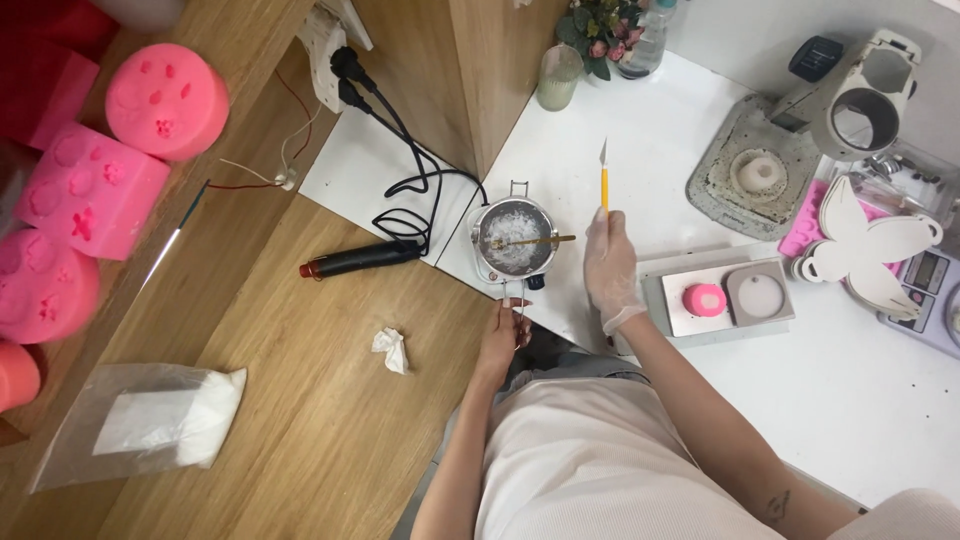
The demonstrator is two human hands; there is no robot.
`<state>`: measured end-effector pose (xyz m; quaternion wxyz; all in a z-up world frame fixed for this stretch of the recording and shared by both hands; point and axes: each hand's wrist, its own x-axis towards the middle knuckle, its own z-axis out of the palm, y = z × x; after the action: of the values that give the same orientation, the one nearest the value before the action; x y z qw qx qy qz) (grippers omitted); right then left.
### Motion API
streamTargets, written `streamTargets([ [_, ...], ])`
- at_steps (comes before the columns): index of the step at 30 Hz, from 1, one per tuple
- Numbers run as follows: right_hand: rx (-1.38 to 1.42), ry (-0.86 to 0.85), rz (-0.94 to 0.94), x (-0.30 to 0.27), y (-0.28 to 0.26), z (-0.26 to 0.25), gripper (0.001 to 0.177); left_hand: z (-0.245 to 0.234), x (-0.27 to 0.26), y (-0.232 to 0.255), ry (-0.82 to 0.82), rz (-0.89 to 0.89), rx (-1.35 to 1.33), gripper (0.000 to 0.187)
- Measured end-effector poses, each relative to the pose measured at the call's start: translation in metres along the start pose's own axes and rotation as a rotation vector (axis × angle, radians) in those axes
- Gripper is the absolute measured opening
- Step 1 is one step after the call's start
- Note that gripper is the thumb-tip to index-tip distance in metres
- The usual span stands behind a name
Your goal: Melting and stirring wax in a small pot using a heat gun and a spoon to prepare it for candle making.
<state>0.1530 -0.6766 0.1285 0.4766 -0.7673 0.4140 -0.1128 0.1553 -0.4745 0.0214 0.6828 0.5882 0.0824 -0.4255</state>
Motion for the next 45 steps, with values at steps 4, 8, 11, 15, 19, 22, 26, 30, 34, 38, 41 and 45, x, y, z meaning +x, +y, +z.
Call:
streamTargets([
  [4, 0.036, -0.02, -0.191, -0.036, -0.032, -0.02, 0.045, 0.003, -0.003, -0.01, 0.099, 0.03, 0.072, 0.039],
  [8, 0.145, -0.25, -0.217, -0.074, -0.042, -0.019, 0.042, 0.02, -0.062, 0.048, 0.343, 0.519, 0.558, 0.047],
  [11, 0.302, -0.473, -0.079, -0.1, -0.039, 0.002, 0.039, 0.018, -0.073, 0.049, 0.28, 0.583, 0.474, 0.041],
  [15, 0.527, -0.7, 0.206, -0.108, 0.006, 0.034, 0.036, 0.013, -0.073, 0.051, 0.217, 0.097, -0.096, 0.041],
  [19, 0.536, -0.722, 0.115, -0.098, -0.008, 0.012, 0.043, -0.002, -0.08, 0.065, 0.219, 0.204, -0.081, 0.04],
  [22, 0.327, -0.513, -0.013, -0.077, -0.024, -0.042, 0.044, -0.014, -0.081, 0.068, 0.22, 0.234, -0.064, 0.045],
  [26, -0.014, 0.061, 0.003, -0.05, 0.018, -0.127, 0.031, -0.036, -0.079, 0.056, 0.361, 0.269, 0.065, 0.037],
  [30, -0.501, 0.396, -0.113, -0.044, 0.079, -0.211, 0.026, -0.054, -0.08, 0.057, 0.431, 0.247, 0.077, 0.031],
  [34, -0.731, 0.413, -0.036, -0.026, 0.105, -0.261, 0.027, -0.069, -0.075, 0.062, 0.546, 0.194, 0.121, 0.024],
  [38, -0.802, 0.167, 0.098, 0.015, 0.125, -0.28, 0.033, -0.099, -0.06, 0.042, 0.642, 0.285, 0.2, 0.02],
  [41, -0.819, -0.029, 0.142, 0.067, 0.163, -0.275, 0.036, -0.102, -0.06, 0.05, 0.673, 0.356, 0.218, 0.029],
  [45, -0.758, -0.25, 0.148, 0.117, 0.175, -0.251, 0.04, -0.105, -0.072, 0.048, 0.769, 0.311, 0.254, 0.037],
])
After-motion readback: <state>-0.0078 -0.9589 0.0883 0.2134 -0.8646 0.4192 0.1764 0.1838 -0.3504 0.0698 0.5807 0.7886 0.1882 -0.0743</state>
